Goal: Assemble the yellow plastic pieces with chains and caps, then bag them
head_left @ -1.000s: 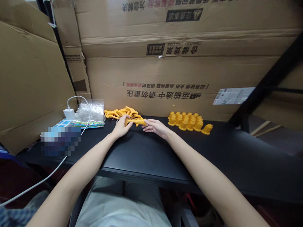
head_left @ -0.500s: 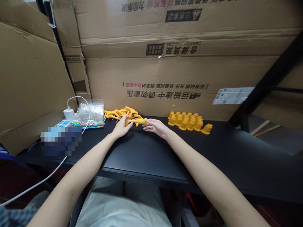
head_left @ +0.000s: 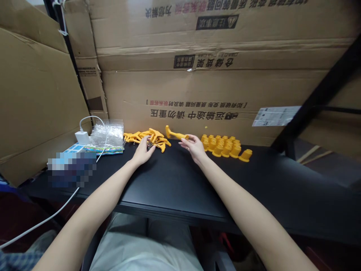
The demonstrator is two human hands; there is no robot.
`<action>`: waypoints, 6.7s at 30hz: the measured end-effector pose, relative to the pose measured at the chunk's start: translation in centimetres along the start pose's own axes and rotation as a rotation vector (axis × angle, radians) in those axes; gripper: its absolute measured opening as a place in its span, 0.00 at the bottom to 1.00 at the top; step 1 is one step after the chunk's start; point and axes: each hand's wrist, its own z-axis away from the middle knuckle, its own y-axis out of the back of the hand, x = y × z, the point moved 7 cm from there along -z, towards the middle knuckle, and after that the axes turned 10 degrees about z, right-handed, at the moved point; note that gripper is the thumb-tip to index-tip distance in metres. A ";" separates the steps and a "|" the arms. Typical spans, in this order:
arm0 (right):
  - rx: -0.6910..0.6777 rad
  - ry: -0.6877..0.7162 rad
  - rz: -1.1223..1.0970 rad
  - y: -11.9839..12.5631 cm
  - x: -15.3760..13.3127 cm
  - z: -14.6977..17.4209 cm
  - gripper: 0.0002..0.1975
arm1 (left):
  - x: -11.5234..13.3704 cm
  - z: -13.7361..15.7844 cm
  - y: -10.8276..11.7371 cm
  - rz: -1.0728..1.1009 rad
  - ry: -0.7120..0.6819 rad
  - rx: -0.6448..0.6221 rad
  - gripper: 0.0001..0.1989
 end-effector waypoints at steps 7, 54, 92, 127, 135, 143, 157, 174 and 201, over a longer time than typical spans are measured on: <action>0.211 0.375 1.223 3.6 -0.7 -0.1 0.14 | -0.2 0.2 -0.6 -0.017 -0.027 -0.048 0.21; 0.584 0.261 1.262 10.4 -1.2 -1.2 0.24 | -0.8 0.3 -1.2 -0.077 -0.033 -0.143 0.18; 0.203 0.306 0.598 3.8 0.9 -1.6 0.17 | -5.0 0.4 -0.8 -0.374 0.239 -0.205 0.26; -0.201 0.111 1.127 -2.1 3.2 -0.7 0.11 | -7.2 -0.9 5.2 -0.723 0.482 0.033 0.17; -0.203 0.178 1.116 -2.2 3.2 -0.8 0.09 | -4.4 -1.2 5.8 -0.729 0.293 0.118 0.15; -0.198 0.240 1.056 -2.4 3.1 -0.8 0.07 | -0.9 -1.8 5.8 -0.562 -0.122 0.294 0.20; -0.142 0.534 1.087 -3.7 1.3 -0.2 0.12 | 2.3 -1.1 5.3 -0.397 -0.365 0.316 0.20; -0.218 0.659 0.995 -5.1 0.1 1.1 0.21 | -0.5 -1.3 5.3 0.114 0.028 0.430 0.19; -0.276 0.724 0.895 -6.8 -2.2 3.4 0.20 | -0.9 -1.1 1.6 0.146 0.134 0.053 0.18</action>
